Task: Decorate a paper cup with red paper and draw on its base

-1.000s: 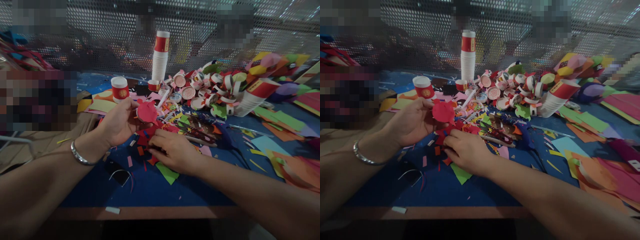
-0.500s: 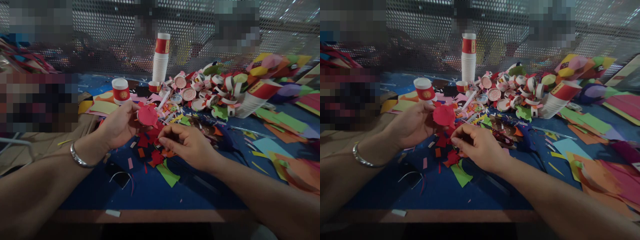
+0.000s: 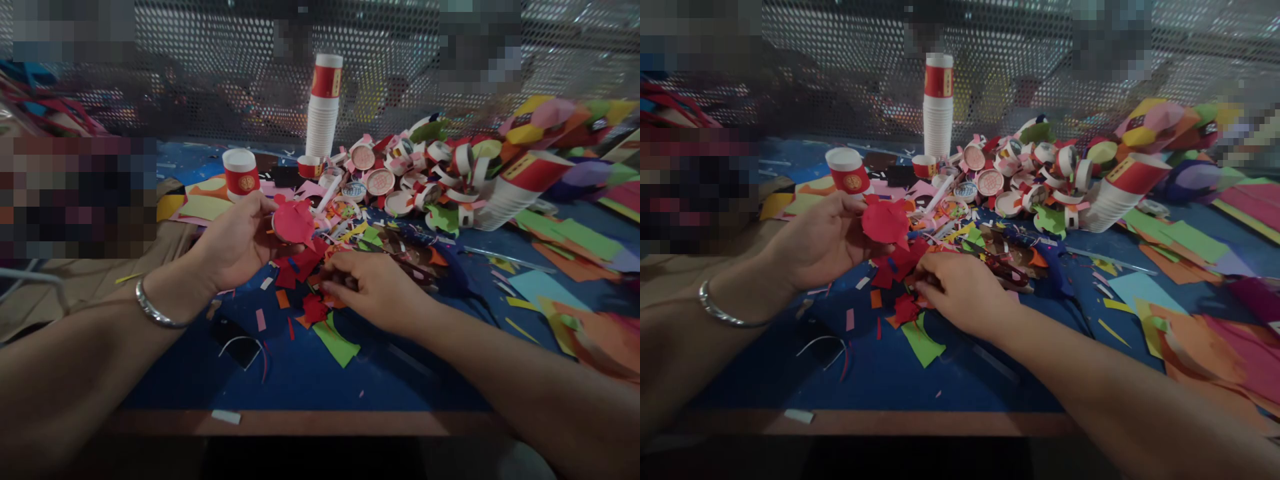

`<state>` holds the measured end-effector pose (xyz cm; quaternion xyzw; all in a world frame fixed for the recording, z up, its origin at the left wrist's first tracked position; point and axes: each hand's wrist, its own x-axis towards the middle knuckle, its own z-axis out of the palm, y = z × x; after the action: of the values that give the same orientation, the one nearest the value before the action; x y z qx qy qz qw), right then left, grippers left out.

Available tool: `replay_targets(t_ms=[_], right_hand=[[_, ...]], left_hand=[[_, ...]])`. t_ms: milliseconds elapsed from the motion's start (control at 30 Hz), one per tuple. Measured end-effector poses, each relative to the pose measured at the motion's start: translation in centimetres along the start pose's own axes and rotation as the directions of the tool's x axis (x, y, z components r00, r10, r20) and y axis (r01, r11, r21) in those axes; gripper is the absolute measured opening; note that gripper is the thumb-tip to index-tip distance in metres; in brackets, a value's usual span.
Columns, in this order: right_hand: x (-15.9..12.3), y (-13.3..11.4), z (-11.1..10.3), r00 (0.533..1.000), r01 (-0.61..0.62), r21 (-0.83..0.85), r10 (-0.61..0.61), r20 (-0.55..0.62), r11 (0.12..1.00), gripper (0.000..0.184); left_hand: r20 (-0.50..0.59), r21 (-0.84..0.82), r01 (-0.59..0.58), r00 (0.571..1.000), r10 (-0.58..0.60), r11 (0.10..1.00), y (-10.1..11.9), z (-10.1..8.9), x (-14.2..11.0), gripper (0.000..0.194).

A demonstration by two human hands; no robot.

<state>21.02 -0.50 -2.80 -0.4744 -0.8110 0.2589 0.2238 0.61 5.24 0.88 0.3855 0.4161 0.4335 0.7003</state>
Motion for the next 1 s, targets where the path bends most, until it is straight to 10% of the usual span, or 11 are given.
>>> replay_targets(t_ms=[400,1000], right_hand=[[-1.2,-0.4,0.0,0.953,0.302,-0.194,-0.301,0.033,0.933,0.021],[-0.8,-0.6,0.2,0.957,0.283,-0.212,-0.261,0.13,0.935,0.016]], left_hand=[[-0.012,0.016,-0.039,0.999,0.039,0.999,0.3,0.3,-0.2,0.026],[0.029,0.003,-0.027,0.999,0.027,1.0,0.0,0.1,-0.1,0.023]])
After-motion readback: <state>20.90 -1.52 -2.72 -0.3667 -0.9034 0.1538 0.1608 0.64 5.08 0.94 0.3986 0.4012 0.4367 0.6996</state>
